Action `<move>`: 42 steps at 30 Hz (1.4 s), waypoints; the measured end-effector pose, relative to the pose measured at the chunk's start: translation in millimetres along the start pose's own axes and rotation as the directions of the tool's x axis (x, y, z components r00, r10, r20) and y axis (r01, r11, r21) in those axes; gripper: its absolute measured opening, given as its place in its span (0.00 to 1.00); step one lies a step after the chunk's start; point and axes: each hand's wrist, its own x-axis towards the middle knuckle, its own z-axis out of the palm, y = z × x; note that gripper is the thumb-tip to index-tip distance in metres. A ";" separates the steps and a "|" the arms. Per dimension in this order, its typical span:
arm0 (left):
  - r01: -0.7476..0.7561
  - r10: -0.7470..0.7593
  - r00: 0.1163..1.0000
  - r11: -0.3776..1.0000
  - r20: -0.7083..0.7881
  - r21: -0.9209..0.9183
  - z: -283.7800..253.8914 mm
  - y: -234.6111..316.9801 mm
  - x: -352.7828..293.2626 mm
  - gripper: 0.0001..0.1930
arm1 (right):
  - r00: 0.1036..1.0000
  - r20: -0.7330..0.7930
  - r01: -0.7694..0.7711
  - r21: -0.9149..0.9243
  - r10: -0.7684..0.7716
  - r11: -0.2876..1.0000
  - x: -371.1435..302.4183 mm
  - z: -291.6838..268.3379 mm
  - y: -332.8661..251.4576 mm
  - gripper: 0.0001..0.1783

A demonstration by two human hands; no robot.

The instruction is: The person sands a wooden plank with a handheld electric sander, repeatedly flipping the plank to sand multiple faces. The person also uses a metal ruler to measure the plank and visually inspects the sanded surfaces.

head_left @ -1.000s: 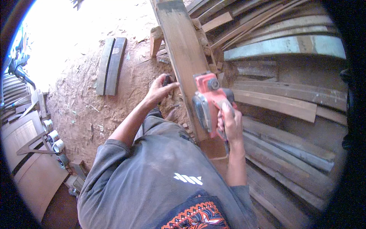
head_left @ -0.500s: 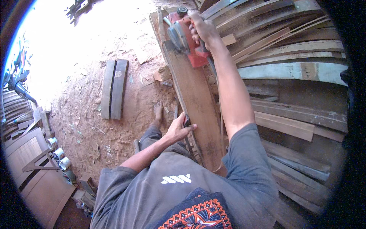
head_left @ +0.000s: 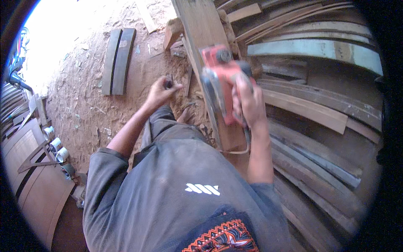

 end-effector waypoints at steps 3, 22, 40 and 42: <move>0.150 -0.156 0.978 0.987 -0.140 -0.056 -37.1 -35.8 -38.7 0.22 | 1.000 -0.011 0.022 -0.124 -0.024 0.992 -116.9 -17.2 51.2 0.25; 0.462 -0.614 0.736 0.763 -0.285 -0.452 -61.1 -141.2 -123.4 0.17 | 0.998 0.002 -0.057 0.037 0.057 0.998 23.6 30.6 -28.7 0.28; 0.451 -0.648 0.687 0.735 -0.329 -0.506 -122.1 -116.8 -69.5 0.15 | 0.994 0.063 0.099 -0.143 -0.090 0.985 161.7 50.0 -97.9 0.36; 0.474 -0.649 0.712 0.727 -0.269 -0.497 -121.6 -114.8 -56.1 0.15 | 1.000 0.014 0.023 -0.008 -0.023 1.000 80.4 37.1 -62.4 0.31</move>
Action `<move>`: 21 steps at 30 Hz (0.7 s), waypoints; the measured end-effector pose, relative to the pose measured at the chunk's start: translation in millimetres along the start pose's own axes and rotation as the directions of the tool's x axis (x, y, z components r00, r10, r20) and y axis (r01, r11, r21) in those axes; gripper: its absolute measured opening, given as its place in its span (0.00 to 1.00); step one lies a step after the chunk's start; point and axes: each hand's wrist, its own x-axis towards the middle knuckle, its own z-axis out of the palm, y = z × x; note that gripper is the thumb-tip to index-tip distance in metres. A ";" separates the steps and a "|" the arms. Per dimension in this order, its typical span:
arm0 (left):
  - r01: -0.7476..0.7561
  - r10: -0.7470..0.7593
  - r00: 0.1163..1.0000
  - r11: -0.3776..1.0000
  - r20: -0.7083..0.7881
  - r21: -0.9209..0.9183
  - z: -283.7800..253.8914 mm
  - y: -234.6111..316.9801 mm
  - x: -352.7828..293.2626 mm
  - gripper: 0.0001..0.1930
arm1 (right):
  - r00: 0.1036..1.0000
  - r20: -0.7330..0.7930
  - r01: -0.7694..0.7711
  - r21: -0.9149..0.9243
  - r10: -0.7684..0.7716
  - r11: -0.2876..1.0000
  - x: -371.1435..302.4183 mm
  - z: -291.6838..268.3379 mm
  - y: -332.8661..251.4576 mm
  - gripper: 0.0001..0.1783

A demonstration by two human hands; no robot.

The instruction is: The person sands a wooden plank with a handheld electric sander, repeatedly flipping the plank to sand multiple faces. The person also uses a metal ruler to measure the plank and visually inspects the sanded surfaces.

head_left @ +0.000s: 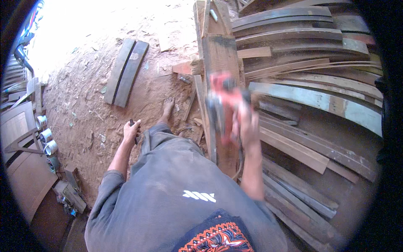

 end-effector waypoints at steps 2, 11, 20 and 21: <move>0.044 -0.046 0.999 0.997 0.027 0.064 8.8 10.7 3.5 0.16 | 0.987 -0.051 -0.149 0.061 0.152 0.987 -61.1 -5.3 19.6 0.27; -0.331 0.322 0.939 0.941 0.123 0.066 75.7 97.9 -3.5 0.17 | 0.984 0.024 0.178 0.035 -0.179 0.983 113.2 10.1 -40.8 0.29; -0.419 0.391 0.870 0.907 0.302 0.034 117.9 105.8 -70.5 0.18 | 0.989 0.095 0.111 -0.008 -0.110 0.994 127.3 -7.7 -48.1 0.23; -0.427 0.393 0.860 0.904 0.326 0.036 126.1 107.9 -76.2 0.18 | 0.991 0.096 0.097 -0.035 -0.093 0.995 99.0 -18.6 -32.0 0.22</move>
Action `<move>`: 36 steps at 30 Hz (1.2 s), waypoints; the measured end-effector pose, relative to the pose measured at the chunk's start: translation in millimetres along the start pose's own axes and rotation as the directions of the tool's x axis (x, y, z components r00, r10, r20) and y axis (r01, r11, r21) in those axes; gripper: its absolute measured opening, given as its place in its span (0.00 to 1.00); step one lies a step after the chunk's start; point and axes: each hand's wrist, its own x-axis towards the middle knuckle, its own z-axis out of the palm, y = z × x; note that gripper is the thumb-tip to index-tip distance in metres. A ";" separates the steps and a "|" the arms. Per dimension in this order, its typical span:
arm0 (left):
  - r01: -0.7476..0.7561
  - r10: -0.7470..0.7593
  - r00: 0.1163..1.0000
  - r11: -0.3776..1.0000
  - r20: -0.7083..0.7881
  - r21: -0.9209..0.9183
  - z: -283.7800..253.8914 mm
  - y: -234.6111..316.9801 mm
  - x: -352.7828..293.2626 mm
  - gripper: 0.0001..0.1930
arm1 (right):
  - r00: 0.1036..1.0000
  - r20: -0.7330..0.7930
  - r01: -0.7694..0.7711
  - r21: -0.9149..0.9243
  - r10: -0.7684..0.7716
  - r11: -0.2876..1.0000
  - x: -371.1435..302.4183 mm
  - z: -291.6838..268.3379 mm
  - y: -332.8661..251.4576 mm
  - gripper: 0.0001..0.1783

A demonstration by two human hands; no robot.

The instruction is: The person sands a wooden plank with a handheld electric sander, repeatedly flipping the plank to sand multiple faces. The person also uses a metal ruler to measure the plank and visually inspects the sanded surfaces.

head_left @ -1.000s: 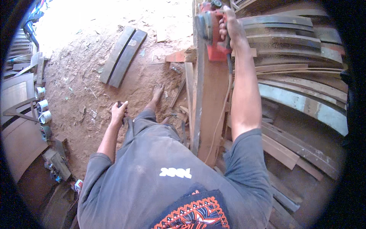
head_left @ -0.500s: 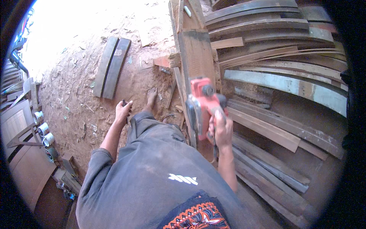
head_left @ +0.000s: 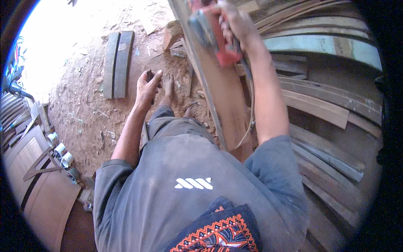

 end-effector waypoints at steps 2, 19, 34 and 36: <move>-0.041 0.039 0.998 0.998 0.054 0.041 22.5 8.0 -0.3 0.18 | 0.997 -0.001 0.071 -0.091 -0.072 0.993 -77.2 -12.9 37.1 0.19; -0.186 0.167 0.955 0.981 0.246 0.054 124.5 15.6 -4.3 0.17 | 0.935 -0.214 -0.242 0.197 0.282 0.950 -340.2 -32.8 141.8 0.25; -0.226 0.187 0.935 0.969 0.301 0.098 125.7 2.7 -3.9 0.18 | 0.984 -0.128 -0.099 0.169 0.121 0.981 -44.2 -7.0 12.6 0.28; -0.299 0.256 0.922 0.947 0.292 0.114 125.5 6.0 -7.0 0.19 | 0.990 -0.112 -0.059 0.186 0.081 0.981 1.2 -0.8 -4.5 0.28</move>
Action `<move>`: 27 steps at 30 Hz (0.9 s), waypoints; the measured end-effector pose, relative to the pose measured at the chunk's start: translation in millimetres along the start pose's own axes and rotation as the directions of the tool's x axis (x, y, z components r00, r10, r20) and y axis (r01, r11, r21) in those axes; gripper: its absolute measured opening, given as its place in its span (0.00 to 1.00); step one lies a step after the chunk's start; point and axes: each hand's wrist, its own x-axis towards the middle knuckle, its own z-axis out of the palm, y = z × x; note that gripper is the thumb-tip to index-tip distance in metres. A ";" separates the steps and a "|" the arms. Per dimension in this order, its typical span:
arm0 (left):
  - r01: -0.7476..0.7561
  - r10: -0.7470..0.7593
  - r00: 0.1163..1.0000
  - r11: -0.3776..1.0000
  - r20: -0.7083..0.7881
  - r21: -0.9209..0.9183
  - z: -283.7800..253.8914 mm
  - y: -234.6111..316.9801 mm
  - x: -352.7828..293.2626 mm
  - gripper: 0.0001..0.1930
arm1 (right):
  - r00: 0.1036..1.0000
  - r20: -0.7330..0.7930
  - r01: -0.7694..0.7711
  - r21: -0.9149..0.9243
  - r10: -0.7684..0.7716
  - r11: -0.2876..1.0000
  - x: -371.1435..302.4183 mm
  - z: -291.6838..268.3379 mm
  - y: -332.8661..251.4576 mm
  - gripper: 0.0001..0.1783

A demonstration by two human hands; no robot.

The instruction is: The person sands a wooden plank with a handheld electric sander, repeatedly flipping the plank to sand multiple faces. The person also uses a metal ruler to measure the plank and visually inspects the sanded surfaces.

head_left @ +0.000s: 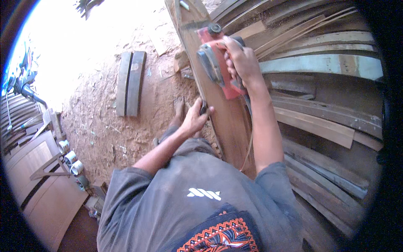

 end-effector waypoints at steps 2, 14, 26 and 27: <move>0.082 -0.091 0.995 0.981 0.041 0.173 -3.2 3.8 -1.6 0.19 | 0.997 0.021 0.074 -0.002 -0.074 0.997 48.1 12.9 -17.0 0.27; 0.035 -0.036 0.999 0.999 0.032 0.019 -3.6 -3.2 -1.3 0.24 | 0.991 0.021 0.130 0.004 -0.130 0.991 45.9 24.0 -14.3 0.30; 0.295 -0.281 0.868 0.955 -0.409 -0.031 -99.9 -149.7 -153.6 0.18 | 0.979 -0.117 -0.166 0.011 0.166 0.986 -332.7 -101.8 153.3 0.33; 0.359 -0.333 0.842 0.933 -0.423 -0.019 -107.7 -161.1 -170.0 0.18 | 0.979 -0.134 -0.153 0.024 0.154 0.988 -354.7 -104.7 162.7 0.33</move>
